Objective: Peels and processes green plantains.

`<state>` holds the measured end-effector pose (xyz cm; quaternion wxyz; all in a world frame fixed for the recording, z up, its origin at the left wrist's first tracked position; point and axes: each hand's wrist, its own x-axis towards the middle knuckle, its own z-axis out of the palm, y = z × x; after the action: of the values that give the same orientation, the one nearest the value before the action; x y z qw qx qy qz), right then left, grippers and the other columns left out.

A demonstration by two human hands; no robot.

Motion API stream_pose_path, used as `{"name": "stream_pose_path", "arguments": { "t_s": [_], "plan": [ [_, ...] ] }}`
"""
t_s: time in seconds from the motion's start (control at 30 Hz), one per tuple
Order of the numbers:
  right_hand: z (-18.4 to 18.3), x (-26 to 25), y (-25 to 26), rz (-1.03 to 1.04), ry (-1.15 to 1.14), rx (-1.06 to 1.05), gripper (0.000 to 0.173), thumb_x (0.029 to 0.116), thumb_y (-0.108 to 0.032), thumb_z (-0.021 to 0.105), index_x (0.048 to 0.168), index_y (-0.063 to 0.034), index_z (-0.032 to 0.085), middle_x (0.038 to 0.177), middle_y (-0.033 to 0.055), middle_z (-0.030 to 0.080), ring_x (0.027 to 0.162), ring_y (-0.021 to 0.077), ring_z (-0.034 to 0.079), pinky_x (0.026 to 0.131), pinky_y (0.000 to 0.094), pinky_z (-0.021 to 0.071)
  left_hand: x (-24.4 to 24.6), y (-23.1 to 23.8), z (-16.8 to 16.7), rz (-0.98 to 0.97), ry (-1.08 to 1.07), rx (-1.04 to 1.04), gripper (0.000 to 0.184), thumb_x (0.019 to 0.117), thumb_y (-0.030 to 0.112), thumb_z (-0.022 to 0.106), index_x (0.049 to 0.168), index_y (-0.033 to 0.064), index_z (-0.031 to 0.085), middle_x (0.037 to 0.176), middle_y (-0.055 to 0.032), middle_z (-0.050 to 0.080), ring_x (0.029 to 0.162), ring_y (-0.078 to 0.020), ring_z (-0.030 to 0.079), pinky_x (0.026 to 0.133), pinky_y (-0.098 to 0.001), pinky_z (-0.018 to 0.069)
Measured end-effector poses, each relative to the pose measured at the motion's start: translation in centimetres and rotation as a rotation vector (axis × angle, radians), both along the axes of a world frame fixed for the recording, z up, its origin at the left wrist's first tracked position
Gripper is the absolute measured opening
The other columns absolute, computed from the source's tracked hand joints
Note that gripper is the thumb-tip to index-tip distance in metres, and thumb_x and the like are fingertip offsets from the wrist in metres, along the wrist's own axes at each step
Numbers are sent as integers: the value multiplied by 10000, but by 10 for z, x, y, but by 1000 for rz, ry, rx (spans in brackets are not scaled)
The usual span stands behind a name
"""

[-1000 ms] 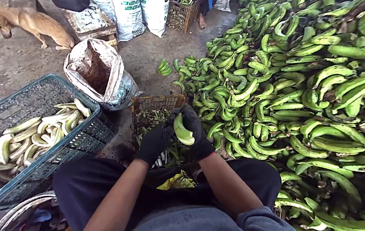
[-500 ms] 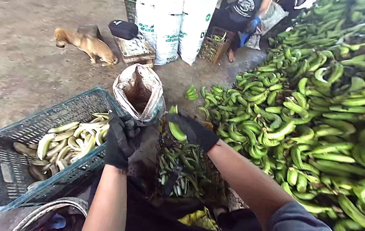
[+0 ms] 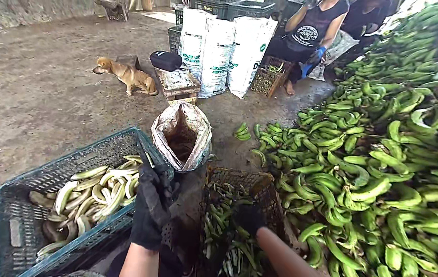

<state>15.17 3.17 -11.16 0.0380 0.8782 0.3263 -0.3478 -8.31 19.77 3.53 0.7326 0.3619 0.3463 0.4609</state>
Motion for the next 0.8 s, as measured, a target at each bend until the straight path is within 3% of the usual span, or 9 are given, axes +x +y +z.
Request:
{"name": "stream_pose_path", "arguments": {
  "t_s": [0.13,0.23,0.37,0.47,0.53,0.6,0.67,0.73,0.8],
  "plan": [
    [-60,-21,-27,-101,-25,-91,646,988,-508,541,1464,-74,493,1345,207,630,1239,415,605,1000,630,478,10,-8,-4,-48,44,20,533,1133,360,153,1077,67,595,595,13,533,484,-116,547,542,-305,571],
    [-63,-19,-31,-128,-32,-22,609,979,-489,563,1433,-84,528,1314,211,645,1227,416,610,994,629,484,19,-14,-12,-107,86,46,545,1134,362,152,1109,52,600,613,7,534,504,-124,548,571,-319,574],
    [-12,14,-51,-356,242,491,558,1016,-420,578,1460,-87,510,1332,187,627,1227,324,607,1045,545,477,26,-26,-22,-207,200,115,539,1136,391,201,1116,60,625,665,-4,564,547,-138,567,583,-326,570],
    [66,32,-78,-477,610,1062,566,1006,-268,562,1509,-72,391,1222,113,659,1038,200,668,873,392,577,32,-43,-25,-287,270,195,467,1137,344,233,1165,67,608,684,-10,582,551,-134,584,538,-303,562],
    [99,45,-93,-473,735,1326,692,974,-330,576,1552,-96,277,1220,142,645,1009,245,683,839,421,605,39,-61,-24,-364,309,269,438,1130,316,251,1195,64,602,704,-6,599,564,-120,583,520,-279,536],
    [128,49,-95,-521,578,1422,685,978,-407,592,1556,-152,326,1165,134,666,919,238,696,757,397,614,49,-85,-23,-478,312,410,438,1099,310,272,1219,41,597,735,12,605,583,-96,573,533,-256,518],
    [152,42,-87,-595,358,1453,519,1017,-359,572,1474,-155,433,1058,110,684,817,203,681,686,365,590,57,-112,-20,-597,304,563,514,1065,430,332,1246,30,600,777,28,626,632,-86,596,585,-265,538],
    [166,30,-84,-581,226,1496,432,1029,-322,578,1417,-155,492,1123,86,688,875,194,691,733,377,589,63,-143,-14,-675,365,603,585,1048,512,357,1281,39,610,847,6,645,696,-104,624,648,-299,567],
    [171,15,-86,-482,161,1599,398,1015,-251,581,1393,-141,524,1237,60,653,953,172,687,793,372,596,72,-165,-12,-692,410,564,548,1062,482,346,1276,56,617,839,3,626,694,-105,602,658,-301,553]
  ]
}}
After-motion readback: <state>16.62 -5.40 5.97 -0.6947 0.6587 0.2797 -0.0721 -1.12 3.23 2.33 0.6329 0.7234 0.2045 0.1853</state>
